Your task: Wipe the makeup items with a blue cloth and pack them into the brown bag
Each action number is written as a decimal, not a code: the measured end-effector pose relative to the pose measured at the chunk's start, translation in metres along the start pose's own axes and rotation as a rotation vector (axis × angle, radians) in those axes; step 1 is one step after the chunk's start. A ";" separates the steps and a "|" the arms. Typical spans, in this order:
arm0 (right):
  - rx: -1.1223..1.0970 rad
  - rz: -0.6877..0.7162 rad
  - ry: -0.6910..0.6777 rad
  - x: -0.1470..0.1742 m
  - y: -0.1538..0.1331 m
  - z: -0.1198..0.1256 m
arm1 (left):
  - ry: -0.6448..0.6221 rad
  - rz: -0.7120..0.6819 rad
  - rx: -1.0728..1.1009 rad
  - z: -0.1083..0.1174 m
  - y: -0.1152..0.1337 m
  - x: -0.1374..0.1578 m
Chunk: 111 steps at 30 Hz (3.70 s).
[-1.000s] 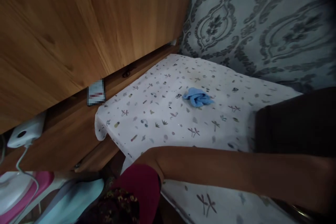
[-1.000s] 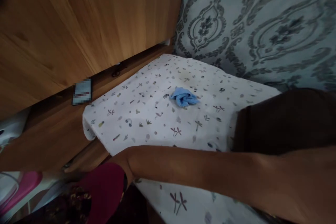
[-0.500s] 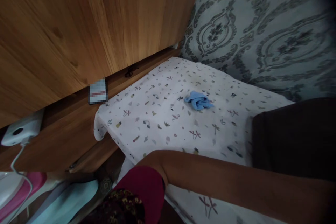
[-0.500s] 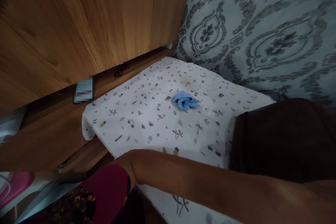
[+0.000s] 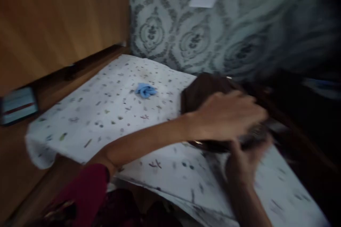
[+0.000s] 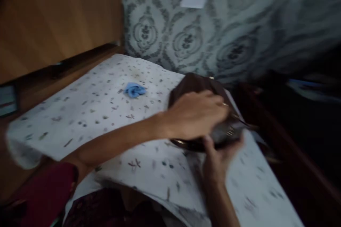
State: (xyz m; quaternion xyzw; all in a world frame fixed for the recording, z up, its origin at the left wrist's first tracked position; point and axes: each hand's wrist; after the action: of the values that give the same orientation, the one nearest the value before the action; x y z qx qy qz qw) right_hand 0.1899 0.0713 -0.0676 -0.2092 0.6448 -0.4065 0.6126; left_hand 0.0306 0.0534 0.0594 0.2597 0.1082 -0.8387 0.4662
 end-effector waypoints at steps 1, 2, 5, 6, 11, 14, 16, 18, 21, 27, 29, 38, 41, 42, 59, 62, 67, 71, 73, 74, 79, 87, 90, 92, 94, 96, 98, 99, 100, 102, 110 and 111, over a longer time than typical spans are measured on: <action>-0.009 -0.031 -0.013 -0.001 -0.003 0.007 | -0.017 -0.017 0.006 0.003 -0.002 0.000; -0.029 -0.072 -0.035 0.000 -0.006 0.009 | 0.002 0.009 0.013 0.003 -0.004 -0.001; -0.094 -0.113 -0.028 0.003 -0.013 0.005 | 0.131 0.088 0.109 -0.001 -0.007 -0.007; -0.101 -0.126 -0.025 0.003 -0.015 0.003 | 0.153 0.090 0.139 -0.003 -0.008 -0.010; -0.137 -0.145 -0.069 0.002 -0.026 0.008 | 0.124 0.094 0.199 -0.008 0.000 -0.029; -0.186 -0.155 -0.053 0.002 -0.025 0.012 | 0.072 0.114 0.167 -0.012 0.008 -0.043; -0.203 -0.163 -0.040 0.002 -0.022 0.012 | 0.059 0.148 0.145 -0.016 0.013 -0.051; -0.221 -0.169 -0.036 0.001 -0.019 0.010 | 0.056 0.185 0.133 -0.019 0.018 -0.056; -0.239 -0.159 -0.021 0.000 -0.015 0.009 | 0.065 0.185 0.120 -0.022 0.024 -0.058; -0.219 -0.131 0.035 -0.001 -0.010 0.008 | 0.121 0.198 0.129 -0.025 0.029 -0.059; -0.207 -0.133 0.048 -0.001 -0.010 0.007 | 0.139 0.213 0.174 -0.027 0.028 -0.061; -0.201 -0.134 0.085 -0.001 -0.009 0.004 | 0.079 0.131 0.301 -0.031 0.031 -0.057; -0.190 -0.127 0.081 -0.002 -0.010 0.006 | 0.073 0.119 0.300 -0.024 0.030 -0.051; -0.190 -0.123 0.078 -0.002 -0.011 0.006 | 0.077 0.114 0.290 -0.020 0.028 -0.048; -0.109 -0.149 -0.025 0.000 -0.008 0.004 | -0.009 0.250 0.095 0.015 0.010 -0.011; -0.108 -0.134 -0.012 0.000 -0.005 0.002 | -0.008 0.231 0.143 0.015 0.007 -0.008; -0.091 -0.109 0.023 0.000 -0.004 0.001 | 0.075 0.167 0.158 0.008 0.005 -0.001; -0.088 -0.103 -0.005 0.001 -0.007 0.003 | 0.118 0.117 0.169 0.004 0.007 0.005; -0.103 -0.114 -0.006 0.001 -0.008 0.004 | 0.113 0.081 0.156 0.005 0.009 0.007; -0.108 -0.120 -0.004 0.002 -0.009 0.004 | 0.109 0.064 0.147 0.005 0.010 0.008; -0.112 -0.140 -0.007 0.002 -0.013 0.005 | 0.082 0.035 0.131 0.007 0.012 0.013; -0.218 -0.179 -0.050 -0.001 -0.015 0.012 | 0.007 0.020 0.106 0.013 0.010 0.013; -0.322 -0.196 -0.136 -0.004 -0.013 0.024 | -0.013 0.030 0.018 0.015 0.017 0.008; -0.389 -0.216 -0.182 -0.005 -0.010 0.030 | 0.003 0.033 -0.012 0.013 0.025 0.002; -0.439 -0.226 -0.196 -0.005 -0.008 0.033 | 0.021 0.022 -0.008 0.009 0.034 -0.004; -0.457 -0.223 -0.182 -0.005 -0.005 0.033 | 0.025 -0.001 -0.007 0.003 0.041 -0.012; -0.447 -0.223 -0.160 -0.005 -0.001 0.030 | 0.034 -0.024 -0.020 -0.003 0.045 -0.018; -0.436 -0.226 -0.152 -0.005 0.001 0.028 | 0.041 -0.032 -0.026 -0.007 0.046 -0.021; -0.422 -0.228 -0.146 -0.005 0.003 0.027 | 0.052 -0.035 -0.029 -0.010 0.046 -0.023; -0.396 -0.224 -0.128 -0.005 0.006 0.024 | 0.077 -0.029 -0.027 -0.016 0.046 -0.027; -0.374 -0.205 -0.129 -0.005 0.006 0.025 | 0.181 0.015 0.080 -0.022 0.044 -0.030; -0.375 -0.205 -0.126 -0.004 0.006 0.025 | 0.185 0.020 0.102 -0.022 0.044 -0.030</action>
State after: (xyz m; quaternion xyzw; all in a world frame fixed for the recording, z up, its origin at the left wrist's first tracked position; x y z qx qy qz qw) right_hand 0.2163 0.0711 -0.0671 -0.4090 0.6450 -0.3258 0.5573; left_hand 0.0878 0.0613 0.0595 0.3606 0.1054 -0.8110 0.4485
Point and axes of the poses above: each hand's wrist, its own x-axis away from the middle knuckle, its own z-axis out of the back of the hand, y = z × x, and after that the axes turned 3 degrees about -x, right-handed
